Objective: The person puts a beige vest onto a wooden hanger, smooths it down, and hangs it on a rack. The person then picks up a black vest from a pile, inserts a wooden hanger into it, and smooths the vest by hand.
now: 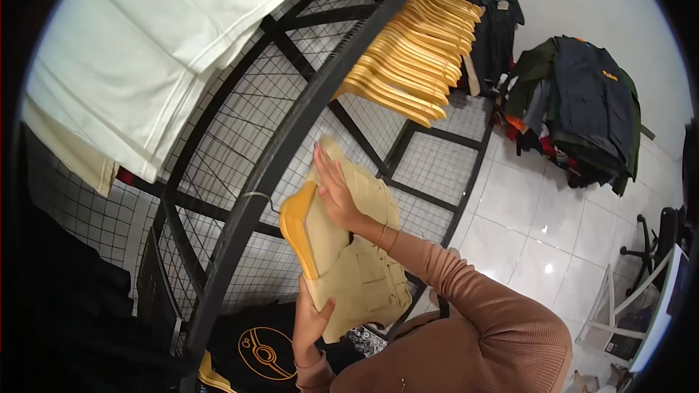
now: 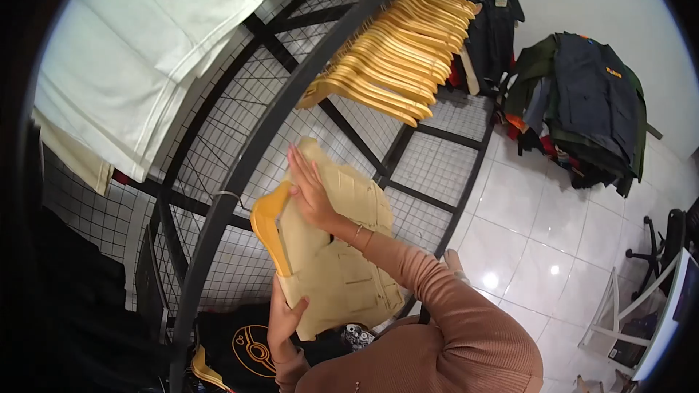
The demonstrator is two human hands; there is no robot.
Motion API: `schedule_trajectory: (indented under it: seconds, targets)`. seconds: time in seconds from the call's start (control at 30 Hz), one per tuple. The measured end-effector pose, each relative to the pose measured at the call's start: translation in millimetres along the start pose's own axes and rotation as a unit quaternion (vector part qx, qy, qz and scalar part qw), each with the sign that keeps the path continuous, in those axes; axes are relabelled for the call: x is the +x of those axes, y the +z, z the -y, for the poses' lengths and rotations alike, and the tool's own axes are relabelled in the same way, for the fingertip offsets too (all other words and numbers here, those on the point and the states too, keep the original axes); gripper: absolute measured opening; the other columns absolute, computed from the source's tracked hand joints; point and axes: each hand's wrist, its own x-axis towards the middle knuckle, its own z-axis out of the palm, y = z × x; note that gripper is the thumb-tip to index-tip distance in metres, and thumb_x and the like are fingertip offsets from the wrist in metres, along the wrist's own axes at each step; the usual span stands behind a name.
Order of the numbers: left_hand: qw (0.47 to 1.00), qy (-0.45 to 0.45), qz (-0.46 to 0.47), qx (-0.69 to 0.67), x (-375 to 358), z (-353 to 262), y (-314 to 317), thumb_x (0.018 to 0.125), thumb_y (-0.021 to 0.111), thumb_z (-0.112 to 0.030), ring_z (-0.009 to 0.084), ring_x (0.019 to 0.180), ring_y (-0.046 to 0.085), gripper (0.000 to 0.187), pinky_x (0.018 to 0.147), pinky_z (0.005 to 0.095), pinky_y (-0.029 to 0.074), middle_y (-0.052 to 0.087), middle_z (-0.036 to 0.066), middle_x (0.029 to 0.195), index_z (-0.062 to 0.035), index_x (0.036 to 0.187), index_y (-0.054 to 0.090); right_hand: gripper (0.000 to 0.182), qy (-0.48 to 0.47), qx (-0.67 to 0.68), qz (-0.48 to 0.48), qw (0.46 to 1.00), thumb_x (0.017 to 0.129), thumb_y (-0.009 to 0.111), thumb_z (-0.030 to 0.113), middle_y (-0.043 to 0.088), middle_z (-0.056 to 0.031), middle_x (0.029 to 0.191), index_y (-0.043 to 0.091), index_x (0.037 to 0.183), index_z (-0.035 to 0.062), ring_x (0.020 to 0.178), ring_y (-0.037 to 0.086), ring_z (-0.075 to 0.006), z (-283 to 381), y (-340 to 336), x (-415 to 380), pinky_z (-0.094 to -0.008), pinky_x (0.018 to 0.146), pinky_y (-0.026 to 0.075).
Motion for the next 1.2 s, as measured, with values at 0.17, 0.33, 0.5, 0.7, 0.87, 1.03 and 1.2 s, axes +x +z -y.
schedule_trajectory:
  seconds: [0.17, 0.33, 0.5, 0.7, 0.87, 1.03, 1.2]
  targets:
    - [0.995, -0.065, -0.024, -0.069, -4.2, 0.1, -2.5, 0.069, 0.054, 0.011, 0.0169, 0.106, 0.048, 0.065, 0.091, 0.0284, 0.038, 0.049, 0.010, 0.117, 0.0003, 0.130, 0.034, 0.041, 0.370, 0.034, 0.106, 0.922, 0.095, 0.042, 0.022, 0.043, -0.0174, 0.136, 0.046, 0.126, -0.0037, 0.126, 0.039, -0.0333, -106.2, 27.8, -42.9, -0.0421, 0.104, 0.027]
    - [0.989, -0.120, -0.049, -0.072, -5.0, 2.6, 0.1, 0.069, 0.055, 0.010, 0.0161, 0.104, 0.048, 0.064, 0.090, 0.0279, 0.039, 0.051, 0.009, 0.115, 0.0000, 0.129, 0.036, 0.031, 0.000, 0.025, -0.053, 0.998, 0.094, 0.042, 0.021, 0.054, -0.0173, 0.118, 0.055, 0.112, -0.0008, 0.113, 0.047, -0.0351, -40.5, -11.9, 23.3, -0.0427, 0.098, 0.033]
    - [0.990, -0.107, -0.091, -0.012, -4.4, -6.4, 4.6, 0.072, 0.058, 0.005, 0.0165, 0.087, 0.058, 0.050, 0.078, 0.0288, 0.045, 0.061, 0.014, 0.094, -0.0007, 0.119, 0.043, 0.022, -0.175, 0.058, 0.139, 0.973, 0.088, 0.048, 0.016, 0.060, -0.0168, 0.102, 0.061, 0.097, 0.0009, 0.096, 0.054, -0.0335, -84.5, 0.8, 59.0, -0.0437, 0.088, 0.038]
    - [0.988, -0.105, -0.115, 0.020, -1.1, -17.5, 13.2, 0.071, 0.059, 0.005, 0.0170, 0.084, 0.058, 0.048, 0.076, 0.0285, 0.045, 0.062, 0.014, 0.093, -0.0003, 0.116, 0.045, 0.020, 0.040, 0.028, 0.160, 0.986, 0.081, 0.053, 0.007, 0.061, -0.0173, 0.103, 0.063, 0.098, 0.0024, 0.097, 0.056, -0.0358, -103.9, 10.0, 75.7, -0.0444, 0.088, 0.041]
    - [0.987, -0.106, -0.122, 0.000, 1.7, -12.2, 16.4, 0.070, 0.060, 0.006, 0.0165, 0.084, 0.057, 0.048, 0.077, 0.0283, 0.045, 0.061, 0.013, 0.092, 0.0000, 0.116, 0.045, 0.018, -0.174, 0.063, 0.215, 0.959, 0.079, 0.057, 0.003, 0.062, -0.0150, 0.099, 0.062, 0.095, 0.0014, 0.089, 0.060, -0.0323, -103.5, 18.2, 61.4, -0.0389, 0.079, 0.047]
    - [0.983, -0.120, -0.136, -0.016, -2.9, -15.2, 18.2, 0.069, 0.060, 0.006, 0.0162, 0.086, 0.056, 0.050, 0.079, 0.0279, 0.044, 0.060, 0.012, 0.094, 0.0002, 0.116, 0.045, 0.025, 0.109, 0.006, 0.234, 0.966, 0.075, 0.059, -0.001, 0.062, -0.0136, 0.097, 0.062, 0.100, 0.0014, 0.093, 0.059, -0.0292, -173.3, 40.5, 76.1, -0.0358, 0.083, 0.047]
    - [0.981, -0.127, -0.133, -0.063, 2.2, -4.0, 16.9, 0.068, 0.060, 0.007, 0.0165, 0.096, 0.052, 0.057, 0.086, 0.0273, 0.040, 0.057, 0.010, 0.106, 0.0008, 0.122, 0.043, 0.025, -0.123, 0.055, 0.151, 0.979, 0.076, 0.060, 0.001, 0.061, -0.0132, 0.096, 0.061, 0.101, 0.0016, 0.093, 0.058, -0.0304, -95.5, 15.4, 79.7, -0.0387, 0.082, 0.046]
